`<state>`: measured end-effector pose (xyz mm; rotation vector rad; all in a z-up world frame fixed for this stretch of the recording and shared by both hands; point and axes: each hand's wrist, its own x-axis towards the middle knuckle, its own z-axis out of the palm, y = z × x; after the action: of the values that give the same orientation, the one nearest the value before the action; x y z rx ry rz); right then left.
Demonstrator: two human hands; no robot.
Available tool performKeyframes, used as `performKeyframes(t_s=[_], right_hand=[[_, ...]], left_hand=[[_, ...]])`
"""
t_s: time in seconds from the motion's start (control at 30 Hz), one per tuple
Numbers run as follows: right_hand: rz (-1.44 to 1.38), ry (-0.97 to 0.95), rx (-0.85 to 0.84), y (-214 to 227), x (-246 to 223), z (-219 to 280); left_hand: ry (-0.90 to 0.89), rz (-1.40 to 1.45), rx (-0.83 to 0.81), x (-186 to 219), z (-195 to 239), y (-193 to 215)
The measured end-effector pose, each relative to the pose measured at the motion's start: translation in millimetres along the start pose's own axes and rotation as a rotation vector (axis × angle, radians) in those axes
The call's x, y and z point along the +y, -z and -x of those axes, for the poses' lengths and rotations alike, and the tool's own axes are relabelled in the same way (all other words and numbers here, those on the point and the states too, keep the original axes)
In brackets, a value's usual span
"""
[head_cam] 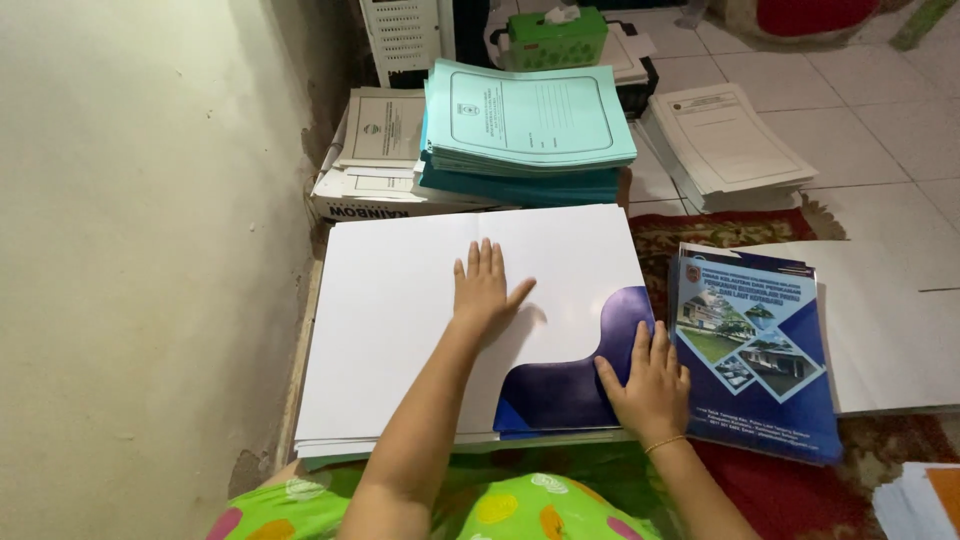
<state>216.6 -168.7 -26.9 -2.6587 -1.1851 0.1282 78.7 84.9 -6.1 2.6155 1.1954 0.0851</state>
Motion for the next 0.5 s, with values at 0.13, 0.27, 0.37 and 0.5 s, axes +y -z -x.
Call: performKeyframes(t_s=[0.13,0.27,0.37,0.5], right_hand=[[0.047,0.039,0.015,7.1,-1.5,4.6],[0.043,0.05,0.037,5.7,0.0,5.9],[0.021,0.062,0.063,6.1,-0.4,5.9],[0.017,0.065,0.095,5.1,-0.7,5.5]], left_hand=[[-0.08,0.121,-0.083,14.9,130.2,34.3],[0.015,0.118,-0.152,-26.0,205.1,26.5],[0.276,0.065,-0.043,-94.6,228.3,12.9],[0.763,-0.079,0.213,-176.2,225.5,-45.0]])
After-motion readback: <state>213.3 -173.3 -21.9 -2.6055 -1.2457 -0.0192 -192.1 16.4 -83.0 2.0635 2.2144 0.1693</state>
